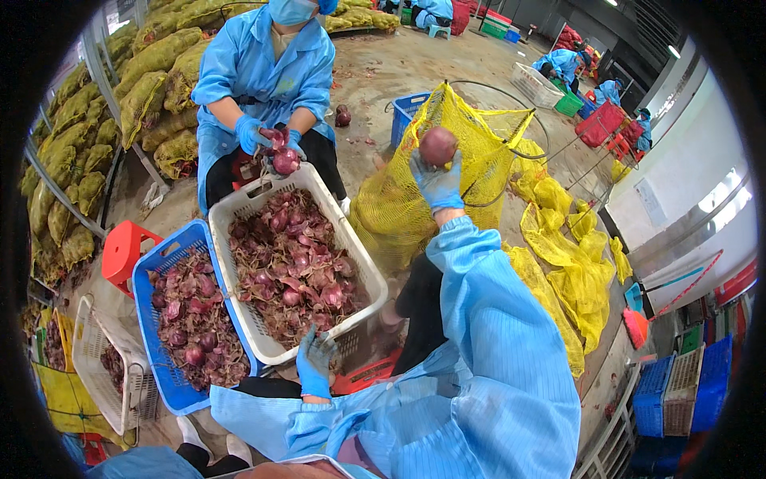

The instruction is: The person sorts onions by hand, picking them from a white basket, removing loose skins, and placing them into a yellow mesh bag.

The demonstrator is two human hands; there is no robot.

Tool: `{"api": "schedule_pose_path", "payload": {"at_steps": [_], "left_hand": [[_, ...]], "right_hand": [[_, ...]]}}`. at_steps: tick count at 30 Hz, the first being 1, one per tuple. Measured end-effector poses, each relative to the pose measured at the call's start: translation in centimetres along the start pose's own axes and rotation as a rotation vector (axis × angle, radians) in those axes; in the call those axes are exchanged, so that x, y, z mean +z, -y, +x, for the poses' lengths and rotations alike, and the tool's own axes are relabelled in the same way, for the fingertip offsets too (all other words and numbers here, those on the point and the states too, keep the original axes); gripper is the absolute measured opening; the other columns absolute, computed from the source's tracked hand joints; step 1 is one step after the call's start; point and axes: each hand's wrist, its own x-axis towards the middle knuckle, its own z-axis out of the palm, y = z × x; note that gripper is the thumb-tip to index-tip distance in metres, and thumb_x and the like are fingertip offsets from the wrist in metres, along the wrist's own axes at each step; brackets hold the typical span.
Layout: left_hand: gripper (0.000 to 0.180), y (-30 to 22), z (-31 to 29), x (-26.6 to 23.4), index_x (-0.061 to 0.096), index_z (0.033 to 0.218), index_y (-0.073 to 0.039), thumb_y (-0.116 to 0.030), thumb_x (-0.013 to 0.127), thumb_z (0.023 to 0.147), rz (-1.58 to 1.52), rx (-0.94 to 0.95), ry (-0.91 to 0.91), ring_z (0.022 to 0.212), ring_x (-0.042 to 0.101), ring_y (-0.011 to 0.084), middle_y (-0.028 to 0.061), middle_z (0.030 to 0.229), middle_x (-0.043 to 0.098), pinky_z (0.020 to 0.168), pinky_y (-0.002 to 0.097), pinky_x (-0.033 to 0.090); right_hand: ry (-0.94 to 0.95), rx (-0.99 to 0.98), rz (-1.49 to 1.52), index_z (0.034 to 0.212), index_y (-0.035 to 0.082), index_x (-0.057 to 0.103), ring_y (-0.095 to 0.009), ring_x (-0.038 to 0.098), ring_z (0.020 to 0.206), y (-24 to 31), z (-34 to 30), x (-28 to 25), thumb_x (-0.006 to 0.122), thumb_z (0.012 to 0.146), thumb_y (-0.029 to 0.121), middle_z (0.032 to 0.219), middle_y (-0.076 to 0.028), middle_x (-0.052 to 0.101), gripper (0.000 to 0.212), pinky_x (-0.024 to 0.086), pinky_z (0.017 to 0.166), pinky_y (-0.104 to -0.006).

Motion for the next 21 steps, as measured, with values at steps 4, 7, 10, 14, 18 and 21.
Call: {"api": "schedule_pose_path", "payload": {"at_steps": [4, 7, 10, 14, 18, 21], "left_hand": [[0.041, 0.0, 0.8, -0.4, 0.058, 0.128, -0.011, -0.034, 0.049, 0.096, 0.070, 0.023, -0.032, 0.092, 0.060, 0.0226, 0.0073, 0.106, 0.063, 0.086, 0.0362, 0.047], [0.038, -0.4, 4.0, -2.9, 0.061, 0.124, -0.007, -0.030, 0.051, 0.096, 0.124, 0.241, -0.109, 0.090, 0.061, 0.0208, 0.0066, 0.102, 0.065, 0.084, 0.0346, 0.048], [0.032, -2.3, 5.3, -2.9, 0.064, 0.117, -0.002, -0.024, 0.054, 0.096, 0.383, 0.538, -0.164, 0.083, 0.060, 0.0160, 0.0037, 0.094, 0.065, 0.076, 0.0299, 0.049], [0.028, -6.8, 8.5, -6.1, 0.068, 0.108, -0.003, -0.024, 0.054, 0.096, 1.131, 0.820, -0.480, 0.087, 0.065, 0.0289, 0.0163, 0.097, 0.069, 0.080, 0.0363, 0.050], [0.027, -7.0, 9.0, -7.9, 0.072, 0.102, -0.011, -0.027, 0.055, 0.089, 1.597, 0.778, -0.744, 0.079, 0.067, 0.0326, 0.0130, 0.090, 0.070, 0.070, 0.0428, 0.053], [0.024, -5.9, 9.4, -8.2, 0.072, 0.097, -0.013, -0.026, 0.056, 0.088, 1.791, 0.770, -0.752, 0.068, 0.066, 0.0310, 0.0107, 0.081, 0.069, 0.061, 0.0438, 0.052]], "right_hand": [[-0.051, 0.045, -0.088, 0.133, 0.004, 0.047, -0.033, 0.058, 0.110, -0.1, -0.1, -0.5, 0.052, 0.092, 0.050, 0.129, -0.017, 0.056, 0.061, 0.047, 0.097, -0.0478], [0.116, 0.232, -0.165, 0.134, 0.006, 0.051, -0.027, 0.062, 0.101, -3.8, -1.7, -2.8, 0.044, 0.098, 0.041, 0.125, -0.012, 0.061, 0.051, 0.050, 0.090, -0.0434], [0.046, 0.411, -0.218, 0.137, 0.006, 0.049, -0.026, 0.063, 0.098, -5.6, -5.3, -6.1, 0.045, 0.098, 0.041, 0.124, -0.011, 0.061, 0.052, 0.050, 0.089, -0.0423], [0.056, 0.608, -0.370, 0.139, 0.005, 0.046, -0.024, 0.064, 0.093, -11.5, -10.2, -8.1, 0.044, 0.099, 0.040, 0.121, -0.011, 0.062, 0.053, 0.051, 0.087, -0.0401], [0.213, 0.905, -0.721, 0.137, 0.003, 0.045, -0.023, 0.063, 0.093, -17.0, -12.0, -8.3, 0.038, 0.101, 0.037, 0.119, -0.012, 0.062, 0.051, 0.050, 0.087, -0.0369], [0.286, 1.075, -1.009, 0.135, 0.004, 0.049, -0.021, 0.064, 0.091, -20.9, -12.6, -8.7, 0.040, 0.099, 0.037, 0.116, -0.011, 0.064, 0.049, 0.051, 0.084, -0.0352]]}}
